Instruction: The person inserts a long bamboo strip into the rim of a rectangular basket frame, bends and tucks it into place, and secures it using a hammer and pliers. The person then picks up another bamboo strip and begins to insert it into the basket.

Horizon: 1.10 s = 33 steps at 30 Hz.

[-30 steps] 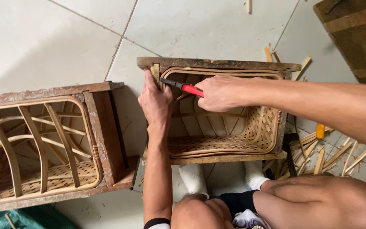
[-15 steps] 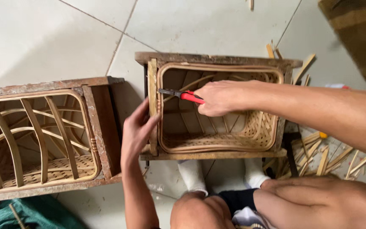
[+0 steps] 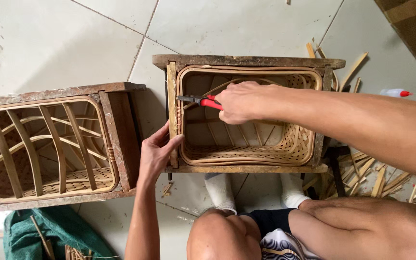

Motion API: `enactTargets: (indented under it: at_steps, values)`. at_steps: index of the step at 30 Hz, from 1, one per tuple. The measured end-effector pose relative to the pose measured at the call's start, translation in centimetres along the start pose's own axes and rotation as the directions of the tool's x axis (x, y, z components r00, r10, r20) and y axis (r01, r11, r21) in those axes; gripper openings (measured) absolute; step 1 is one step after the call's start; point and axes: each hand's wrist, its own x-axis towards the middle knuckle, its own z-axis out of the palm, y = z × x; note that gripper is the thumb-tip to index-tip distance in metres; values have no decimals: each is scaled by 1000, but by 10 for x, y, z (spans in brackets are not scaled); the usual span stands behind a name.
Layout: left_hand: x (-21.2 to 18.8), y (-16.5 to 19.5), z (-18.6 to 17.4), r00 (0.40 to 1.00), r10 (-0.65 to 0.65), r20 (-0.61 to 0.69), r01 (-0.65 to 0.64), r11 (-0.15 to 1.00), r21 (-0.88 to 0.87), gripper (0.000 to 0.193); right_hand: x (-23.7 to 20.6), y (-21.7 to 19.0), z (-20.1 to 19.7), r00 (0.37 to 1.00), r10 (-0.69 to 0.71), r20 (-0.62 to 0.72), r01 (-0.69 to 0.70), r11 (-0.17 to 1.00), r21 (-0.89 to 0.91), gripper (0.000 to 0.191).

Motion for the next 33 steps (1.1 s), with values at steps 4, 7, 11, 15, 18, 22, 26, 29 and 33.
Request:
enactTargets:
  at_steps: [4, 7, 11, 15, 18, 22, 26, 29, 33]
  values:
    - [-21, -18, -19, 998, -39, -48, 42, 996, 73, 50, -34, 43, 26, 993, -77, -85, 84, 993, 77, 32]
    - [-39, -50, -18, 994, 87, -64, -82, 994, 69, 53, -78, 105, 72, 908, -184, -375, 272, 942, 196, 41]
    - [-47, -77, -4, 984, 80, -161, -43, 975, 219, 50, -114, 192, 174, 606, -80, -791, 265, 958, 106, 27]
    - [-57, -55, 6, 974, -66, -215, 129, 947, 294, 50, -137, 256, 287, 366, 253, -896, -7, 963, 269, 25]
    - [-73, -26, 34, 792, 599, -118, -298, 548, 782, 58, -133, 286, 363, 374, 508, -776, -114, 856, 504, 30]
    - [-75, -14, 109, 662, 541, 518, -693, 177, 699, 78, -114, 315, 437, 456, 626, -632, -250, 772, 585, 33]
    - [-58, -31, 159, 465, 359, 809, -845, -92, 526, 91, -90, 325, 480, 384, 602, -700, -290, 798, 528, 37]
    - [-53, -47, 160, 530, 176, 829, -835, -61, 547, 80, -81, 329, 502, 372, 575, -729, -314, 817, 484, 37]
    - [-57, -57, 150, 535, 240, 810, -836, 11, 549, 65, -78, 328, 514, 450, 567, -690, -311, 824, 474, 43]
